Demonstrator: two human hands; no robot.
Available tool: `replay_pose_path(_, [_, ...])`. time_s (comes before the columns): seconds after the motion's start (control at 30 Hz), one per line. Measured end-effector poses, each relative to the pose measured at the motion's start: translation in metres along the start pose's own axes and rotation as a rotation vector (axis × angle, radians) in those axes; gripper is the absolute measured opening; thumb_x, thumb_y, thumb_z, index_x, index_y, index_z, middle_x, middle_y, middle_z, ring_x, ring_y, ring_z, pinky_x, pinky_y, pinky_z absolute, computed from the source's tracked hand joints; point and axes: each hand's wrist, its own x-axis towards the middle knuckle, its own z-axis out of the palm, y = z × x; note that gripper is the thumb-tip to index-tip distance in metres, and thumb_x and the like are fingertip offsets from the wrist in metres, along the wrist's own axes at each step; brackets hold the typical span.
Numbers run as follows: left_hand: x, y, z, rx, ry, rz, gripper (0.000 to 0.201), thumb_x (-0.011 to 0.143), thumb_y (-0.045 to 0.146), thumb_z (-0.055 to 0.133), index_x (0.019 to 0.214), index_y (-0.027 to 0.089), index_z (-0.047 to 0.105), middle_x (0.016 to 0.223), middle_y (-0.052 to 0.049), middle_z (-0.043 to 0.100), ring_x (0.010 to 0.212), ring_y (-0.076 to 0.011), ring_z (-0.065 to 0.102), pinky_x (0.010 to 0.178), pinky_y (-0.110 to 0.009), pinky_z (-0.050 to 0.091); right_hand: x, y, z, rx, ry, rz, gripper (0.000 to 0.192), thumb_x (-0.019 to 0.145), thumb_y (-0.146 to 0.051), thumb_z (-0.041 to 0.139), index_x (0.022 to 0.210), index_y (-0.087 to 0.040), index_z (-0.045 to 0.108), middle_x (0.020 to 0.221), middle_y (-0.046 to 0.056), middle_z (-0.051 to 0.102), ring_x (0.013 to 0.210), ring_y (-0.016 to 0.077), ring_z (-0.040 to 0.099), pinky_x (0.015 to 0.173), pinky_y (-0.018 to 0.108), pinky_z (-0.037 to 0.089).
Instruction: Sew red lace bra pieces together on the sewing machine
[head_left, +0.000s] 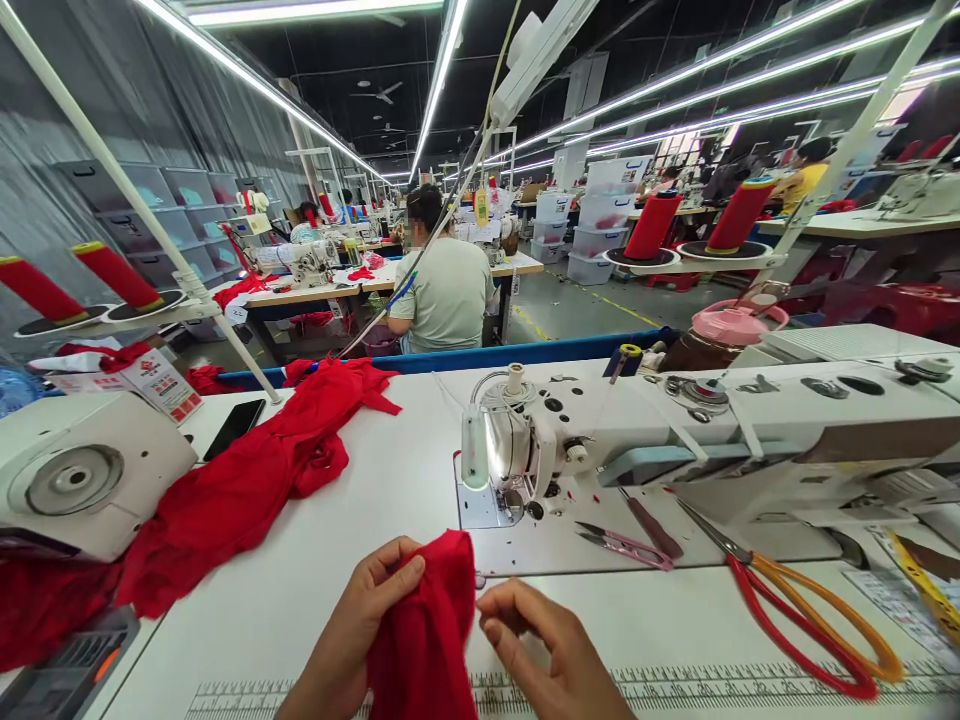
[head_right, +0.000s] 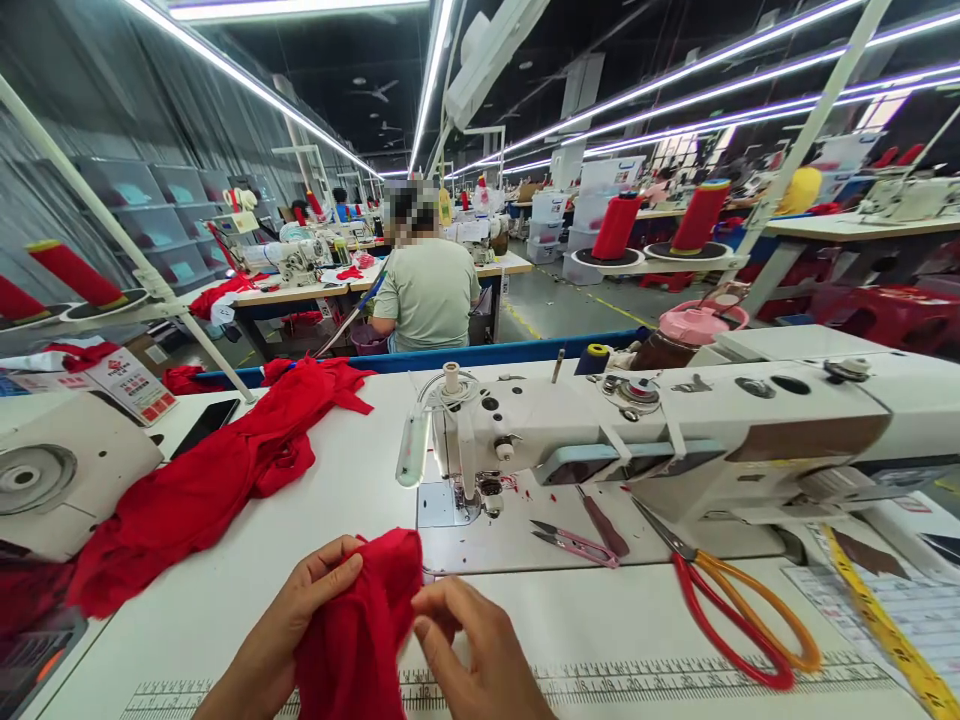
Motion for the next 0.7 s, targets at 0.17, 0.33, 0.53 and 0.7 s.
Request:
replay_pose_path(0.17, [-0.002,-0.014,0.001,-0.127,0.004,0.039,0.035,0.077,0.047,0.084,0.084,0.019,0.065,0.074,0.002,0.065,0.066,-0.0114,0.058,0.067,-0.023,0.045,-0.001,0.008,0.037,0.315,-0.159,0.157,0.042,0.091,-0.061,0.06,0.094,-0.019,0.06,0.079,0.001,0.057,0.068,0.0154,0.047,0.063,0.027,0.04])
replay_pose_path(0.33, [-0.013,-0.027,-0.007,0.255,0.224,0.265,0.038,0.082,0.054,0.077,0.099,0.022,0.067,0.09,-0.002,0.066,0.085,-0.019,0.063,0.075,-0.027,0.051,0.004,0.0,0.028,0.291,-0.09,0.17,0.043,0.091,-0.06,0.06,0.078,-0.02,0.053,0.071,-0.003,0.044,0.066,0.0138,0.037,0.06,0.026,0.032])
replay_pose_path(0.53, [-0.019,-0.033,-0.007,1.087,0.239,1.035,0.023,0.09,0.017,0.062,0.108,0.031,0.067,0.111,-0.004,0.065,0.107,-0.022,0.062,0.103,-0.04,0.043,-0.004,-0.012,0.007,0.193,-0.145,0.149,0.039,0.099,-0.057,0.05,0.084,-0.021,0.054,0.08,-0.001,0.05,0.073,0.0162,0.044,0.066,0.028,0.037])
replay_pose_path(0.7, [-0.015,-0.039,0.001,1.268,0.316,1.286,0.027,0.088,0.002,0.055,0.094,0.027,0.064,0.079,0.002,0.069,0.079,-0.0163,0.067,0.115,-0.054,0.03,-0.013,-0.004,0.008,0.012,-0.098,0.127,0.011,0.087,-0.029,0.061,0.088,-0.023,0.051,0.08,-0.003,0.048,0.071,0.0161,0.045,0.065,0.027,0.038])
